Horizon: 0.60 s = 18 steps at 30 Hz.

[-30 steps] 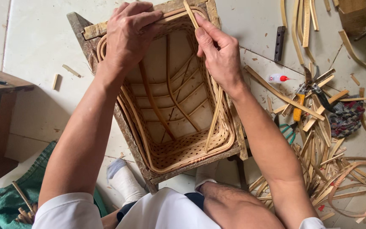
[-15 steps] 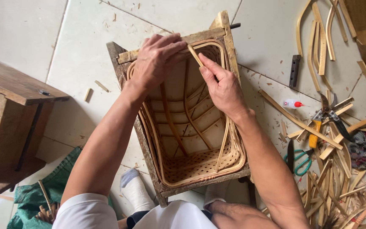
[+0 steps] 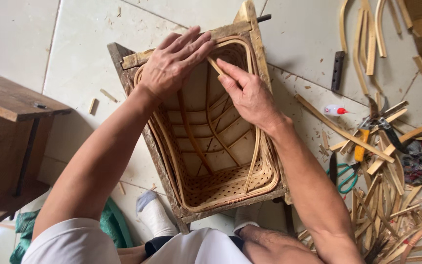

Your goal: The person sits on the floor assembling a bamboo basket in a wooden jig. They squeeze glue from a bottle along the basket rim, fit curved bamboo strips into the rim, tap strips into place with a hammer, and trim or press strips using a knife and pliers.

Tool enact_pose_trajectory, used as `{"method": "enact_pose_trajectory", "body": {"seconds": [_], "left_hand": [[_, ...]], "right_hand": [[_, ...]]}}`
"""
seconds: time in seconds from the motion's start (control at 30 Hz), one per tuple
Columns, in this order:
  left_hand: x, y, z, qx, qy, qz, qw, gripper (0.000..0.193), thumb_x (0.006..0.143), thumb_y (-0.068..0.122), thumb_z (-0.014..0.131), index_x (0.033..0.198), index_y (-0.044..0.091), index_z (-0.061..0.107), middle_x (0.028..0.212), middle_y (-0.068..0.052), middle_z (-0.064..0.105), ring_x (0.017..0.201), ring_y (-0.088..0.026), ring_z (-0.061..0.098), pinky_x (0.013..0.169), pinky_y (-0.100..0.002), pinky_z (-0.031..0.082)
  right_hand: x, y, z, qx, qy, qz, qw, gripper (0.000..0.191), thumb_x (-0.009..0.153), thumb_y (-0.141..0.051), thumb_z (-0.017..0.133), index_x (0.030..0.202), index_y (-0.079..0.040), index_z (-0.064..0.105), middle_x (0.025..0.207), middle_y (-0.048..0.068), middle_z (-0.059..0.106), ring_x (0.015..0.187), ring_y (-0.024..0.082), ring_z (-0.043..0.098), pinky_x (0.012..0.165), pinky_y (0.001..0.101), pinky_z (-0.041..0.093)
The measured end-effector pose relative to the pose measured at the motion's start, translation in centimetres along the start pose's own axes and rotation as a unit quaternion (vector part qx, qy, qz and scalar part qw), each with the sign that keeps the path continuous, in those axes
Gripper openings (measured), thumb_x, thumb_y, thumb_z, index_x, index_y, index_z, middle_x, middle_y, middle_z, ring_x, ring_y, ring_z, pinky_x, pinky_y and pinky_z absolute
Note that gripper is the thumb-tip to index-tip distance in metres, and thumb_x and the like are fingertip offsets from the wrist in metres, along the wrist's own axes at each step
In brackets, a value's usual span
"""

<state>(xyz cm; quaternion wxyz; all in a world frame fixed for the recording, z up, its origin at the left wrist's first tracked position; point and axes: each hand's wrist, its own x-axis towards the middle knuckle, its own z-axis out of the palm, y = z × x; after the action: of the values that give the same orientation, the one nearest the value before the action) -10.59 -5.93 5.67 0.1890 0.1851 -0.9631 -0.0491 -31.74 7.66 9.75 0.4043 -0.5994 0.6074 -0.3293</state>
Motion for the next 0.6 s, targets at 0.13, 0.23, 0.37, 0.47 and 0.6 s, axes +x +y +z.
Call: {"method": "enact_pose_trajectory", "body": {"seconds": [0.13,0.23,0.37,0.47,0.6], "left_hand": [[-0.2,-0.4,-0.1,0.039,-0.017,0.042,0.998,0.055,0.107,0.005,0.058,0.16,0.007,0.046,0.16,-0.01,0.056,0.151,-0.023,0.046,0.118,-0.04,0.044],[-0.1,-0.7,-0.2,0.041,-0.017,0.057,0.997,0.055,0.107,0.005,0.059,0.16,0.006,0.046,0.159,-0.012,0.055,0.151,-0.025,0.046,0.118,-0.041,0.045],[-0.2,-1.0,0.0,0.049,-0.031,0.057,0.997,0.059,0.104,0.004,0.059,0.161,0.006,0.045,0.161,-0.011,0.052,0.151,-0.026,0.045,0.117,-0.044,0.045],[-0.5,-0.9,0.2,0.05,-0.053,0.044,0.996,0.063,0.1,0.004,0.06,0.161,0.009,0.044,0.163,-0.009,0.049,0.151,-0.027,0.044,0.119,-0.046,0.044],[0.0,-1.2,-0.1,0.014,-0.069,0.025,0.997,0.065,0.102,0.004,0.06,0.164,0.013,0.041,0.165,-0.007,0.046,0.154,-0.026,0.04,0.124,-0.045,0.038]], "right_hand": [[0.0,0.1,0.1,-0.004,-0.002,-0.009,1.0,0.045,0.11,-0.027,0.052,0.146,0.0,0.053,0.141,0.021,0.062,0.129,0.033,0.064,0.109,0.0401,0.053],[0.3,-0.6,0.0,-0.024,-0.004,0.018,1.0,0.045,0.109,-0.029,0.052,0.145,-0.002,0.054,0.135,0.019,0.066,0.123,0.032,0.068,0.106,0.0398,0.054],[0.3,-1.6,0.1,-0.081,0.001,0.038,0.996,0.044,0.109,-0.029,0.05,0.145,-0.005,0.056,0.13,0.019,0.069,0.112,0.032,0.071,0.096,0.0406,0.058],[0.1,-1.3,1.1,-0.207,-0.05,0.133,0.968,0.048,0.109,-0.032,0.046,0.152,-0.012,0.047,0.122,0.015,0.072,0.099,0.029,0.074,0.083,0.0378,0.061],[-0.2,-0.3,2.2,-0.33,0.016,-0.041,0.943,0.052,0.112,-0.027,0.049,0.154,0.003,0.041,0.129,0.025,0.067,0.108,0.035,0.069,0.086,0.0405,0.06]]}}
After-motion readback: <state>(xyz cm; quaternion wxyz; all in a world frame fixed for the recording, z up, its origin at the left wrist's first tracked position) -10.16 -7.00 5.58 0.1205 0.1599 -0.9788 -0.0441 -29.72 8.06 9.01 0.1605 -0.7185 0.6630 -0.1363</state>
